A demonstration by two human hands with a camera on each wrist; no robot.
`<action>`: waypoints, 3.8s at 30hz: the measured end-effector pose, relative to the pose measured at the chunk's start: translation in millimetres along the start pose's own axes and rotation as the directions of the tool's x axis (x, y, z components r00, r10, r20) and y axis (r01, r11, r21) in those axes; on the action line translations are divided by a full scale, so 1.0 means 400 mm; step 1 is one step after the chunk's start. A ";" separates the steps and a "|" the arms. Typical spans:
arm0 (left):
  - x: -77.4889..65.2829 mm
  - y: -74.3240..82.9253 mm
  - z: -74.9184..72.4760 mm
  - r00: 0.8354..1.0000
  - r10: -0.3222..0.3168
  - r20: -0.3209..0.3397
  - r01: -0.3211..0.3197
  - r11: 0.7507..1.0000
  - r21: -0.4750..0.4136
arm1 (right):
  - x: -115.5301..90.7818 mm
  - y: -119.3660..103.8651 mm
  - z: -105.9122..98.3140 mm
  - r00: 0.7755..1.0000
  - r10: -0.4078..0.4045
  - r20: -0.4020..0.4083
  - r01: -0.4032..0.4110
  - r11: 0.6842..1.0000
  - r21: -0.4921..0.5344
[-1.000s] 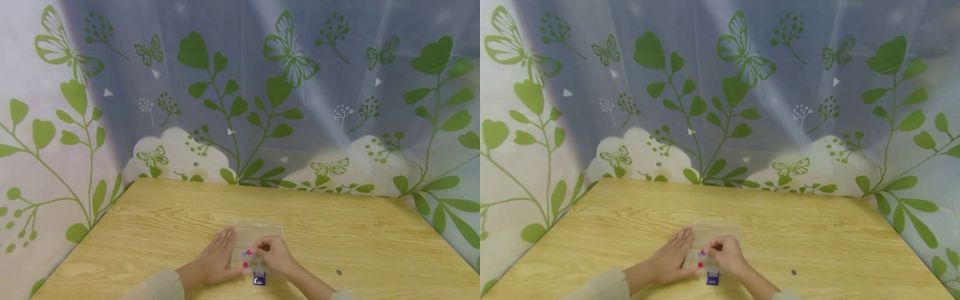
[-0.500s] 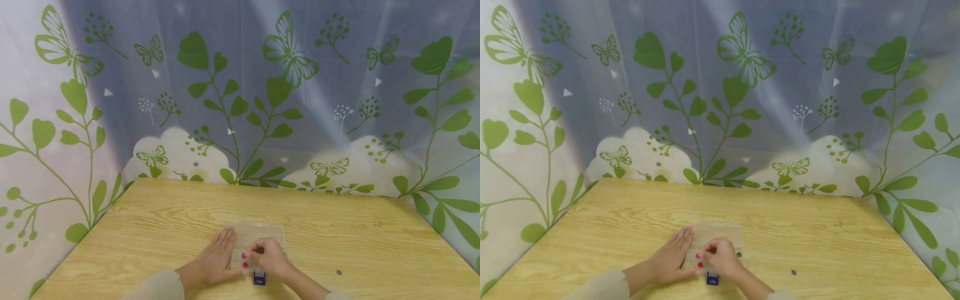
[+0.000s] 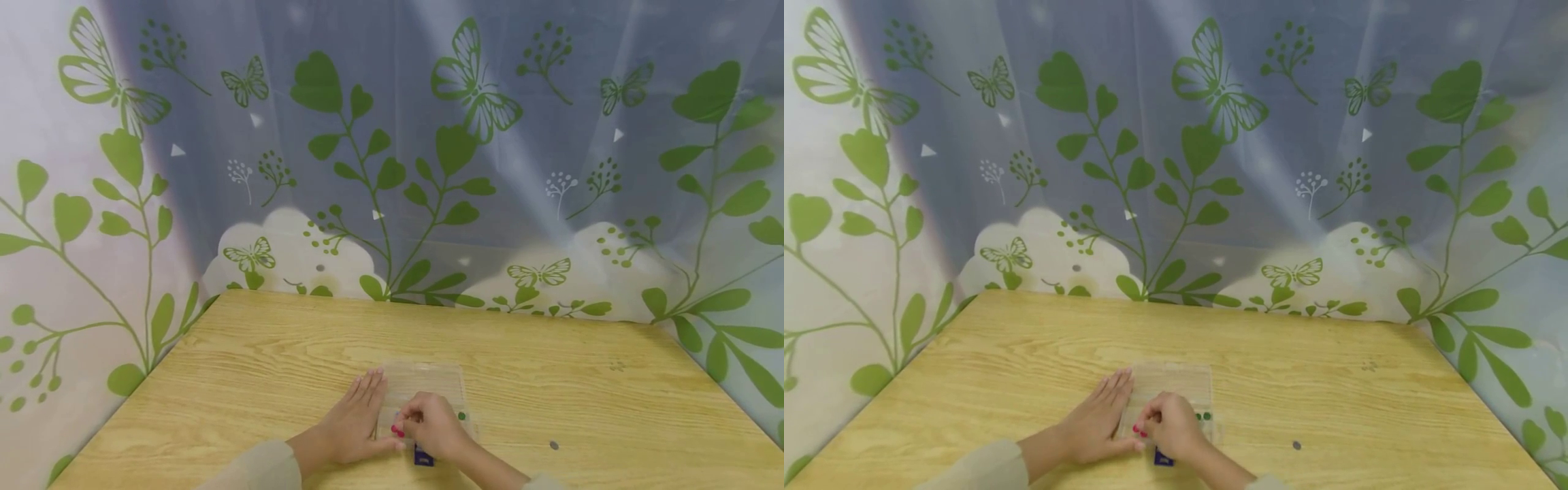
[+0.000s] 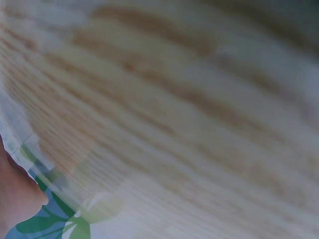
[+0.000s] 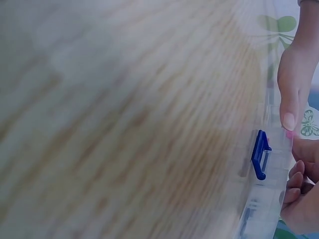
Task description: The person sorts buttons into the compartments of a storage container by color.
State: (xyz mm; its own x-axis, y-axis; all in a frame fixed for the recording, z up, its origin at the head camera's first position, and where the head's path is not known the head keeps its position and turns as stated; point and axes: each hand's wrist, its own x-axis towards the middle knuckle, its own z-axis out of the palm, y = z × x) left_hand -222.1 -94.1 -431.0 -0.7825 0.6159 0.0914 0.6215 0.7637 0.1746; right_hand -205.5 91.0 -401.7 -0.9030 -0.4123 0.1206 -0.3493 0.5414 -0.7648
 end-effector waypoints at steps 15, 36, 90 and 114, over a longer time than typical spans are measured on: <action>0.001 0.003 -0.005 1.000 -0.004 0.014 0.004 1.000 -0.012 | 0.003 0.008 -0.002 1.000 -0.018 -0.016 0.018 0.999 0.033; 0.001 0.004 -0.006 0.999 -0.015 0.029 0.015 1.000 -0.019 | -0.021 0.038 -0.050 0.987 0.039 -0.158 -0.008 0.981 0.196; -0.001 0.006 -0.007 1.000 -0.014 0.025 0.013 1.000 0.010 | -0.132 0.130 -0.182 0.977 0.162 -0.139 -0.151 0.985 0.087; -0.001 0.007 -0.002 1.000 -0.017 0.011 0.017 1.000 0.015 | -0.194 0.185 -0.229 0.963 0.247 -0.110 -0.244 0.969 0.049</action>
State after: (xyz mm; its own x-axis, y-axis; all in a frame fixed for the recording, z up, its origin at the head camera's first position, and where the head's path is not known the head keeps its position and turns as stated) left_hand -220.1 -92.5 -429.7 -0.7923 0.6051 0.0776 0.6090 0.7767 0.1611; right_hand -184.2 230.1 -409.6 -0.9832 -0.1826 -0.0038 -0.1064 0.5893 -0.8009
